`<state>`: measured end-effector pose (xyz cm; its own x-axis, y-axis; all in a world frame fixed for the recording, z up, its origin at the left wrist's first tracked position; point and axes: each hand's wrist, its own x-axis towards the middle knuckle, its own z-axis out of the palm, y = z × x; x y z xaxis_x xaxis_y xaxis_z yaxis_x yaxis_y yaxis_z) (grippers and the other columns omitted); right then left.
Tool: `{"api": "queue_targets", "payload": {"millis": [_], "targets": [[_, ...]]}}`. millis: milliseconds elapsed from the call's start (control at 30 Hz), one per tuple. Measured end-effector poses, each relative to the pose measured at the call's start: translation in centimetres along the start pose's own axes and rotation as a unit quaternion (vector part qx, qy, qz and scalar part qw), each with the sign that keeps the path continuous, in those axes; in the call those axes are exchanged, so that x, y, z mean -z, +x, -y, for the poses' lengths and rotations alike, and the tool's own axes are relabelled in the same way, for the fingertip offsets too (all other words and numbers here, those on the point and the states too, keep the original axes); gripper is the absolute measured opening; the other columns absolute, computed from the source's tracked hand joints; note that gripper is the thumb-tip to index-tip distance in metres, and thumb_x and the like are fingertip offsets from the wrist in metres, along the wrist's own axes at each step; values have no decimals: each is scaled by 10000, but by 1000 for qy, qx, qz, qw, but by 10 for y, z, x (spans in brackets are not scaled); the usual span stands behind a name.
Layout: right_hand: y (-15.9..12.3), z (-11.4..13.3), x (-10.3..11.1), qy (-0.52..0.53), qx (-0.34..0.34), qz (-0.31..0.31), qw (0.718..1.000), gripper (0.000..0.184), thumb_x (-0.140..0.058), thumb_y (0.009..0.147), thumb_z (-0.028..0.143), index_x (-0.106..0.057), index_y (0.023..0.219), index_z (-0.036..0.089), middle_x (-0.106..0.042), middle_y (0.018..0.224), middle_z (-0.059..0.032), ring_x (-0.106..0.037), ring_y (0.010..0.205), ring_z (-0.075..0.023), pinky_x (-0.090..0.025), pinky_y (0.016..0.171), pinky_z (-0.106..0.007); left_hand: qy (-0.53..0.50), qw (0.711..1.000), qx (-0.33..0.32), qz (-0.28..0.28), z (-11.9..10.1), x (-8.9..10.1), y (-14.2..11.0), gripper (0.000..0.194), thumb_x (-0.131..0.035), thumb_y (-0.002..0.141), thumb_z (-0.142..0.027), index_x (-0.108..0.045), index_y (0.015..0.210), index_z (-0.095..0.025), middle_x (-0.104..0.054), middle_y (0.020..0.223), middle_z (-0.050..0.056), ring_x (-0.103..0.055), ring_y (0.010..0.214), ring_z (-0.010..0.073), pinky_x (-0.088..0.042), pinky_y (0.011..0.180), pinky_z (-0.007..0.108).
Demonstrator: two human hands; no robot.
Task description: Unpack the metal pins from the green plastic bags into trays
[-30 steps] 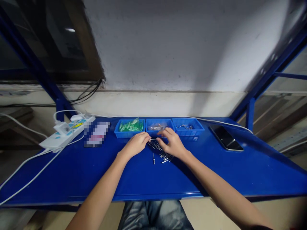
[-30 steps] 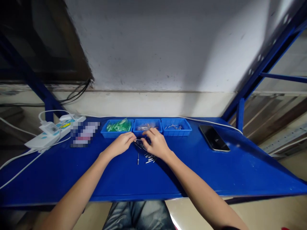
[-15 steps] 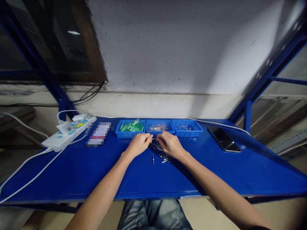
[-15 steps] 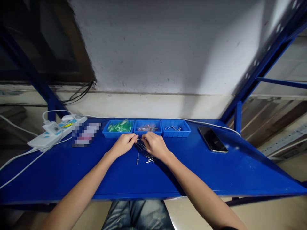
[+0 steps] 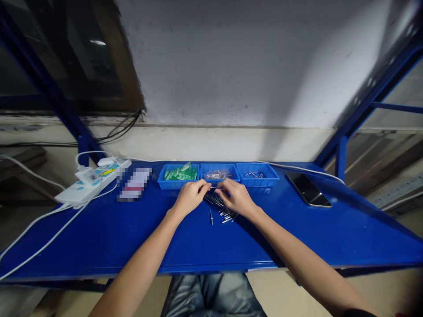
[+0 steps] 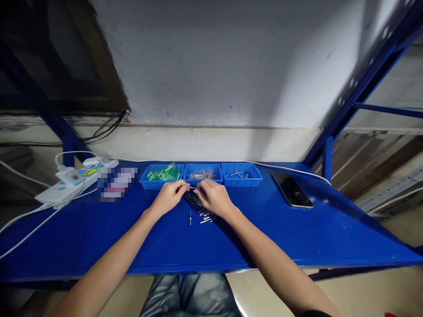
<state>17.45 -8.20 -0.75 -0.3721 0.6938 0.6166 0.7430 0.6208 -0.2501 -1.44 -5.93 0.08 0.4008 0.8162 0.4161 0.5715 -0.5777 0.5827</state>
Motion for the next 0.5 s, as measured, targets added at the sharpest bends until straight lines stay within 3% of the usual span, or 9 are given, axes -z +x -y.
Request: {"api": "queue_targets", "payload": {"millis": [167,333,500], "targets": [[4,-7,12,-25,13,-40,999,229,-405,928,312,-578,830,197,-551,742,-40,-528,672,-145,-389,609,-245,3,999,-10,36,4,5,0,315,-363,920,-337,-633,840,-197,-672,770,24,-615,702,159,-425,662,255],[3,-47,35,-50,-126,-201,970,240,-424,906,328,-551,760,187,-506,649,-14,-476,592,-143,-373,594,-262,61,988,-29,142,24,13,-1,151,-526,819,-276,-637,911,-233,-605,880,25,-581,781,161,-418,673,257],[-6,-81,40,-99,-269,-210,935,214,-499,846,358,-584,765,179,-475,565,18,-445,519,-133,-293,517,-254,73,978,-2,196,35,14,-2,125,-537,797,-266,-627,875,-227,-572,904,29,-561,807,168,-409,701,270]]}}
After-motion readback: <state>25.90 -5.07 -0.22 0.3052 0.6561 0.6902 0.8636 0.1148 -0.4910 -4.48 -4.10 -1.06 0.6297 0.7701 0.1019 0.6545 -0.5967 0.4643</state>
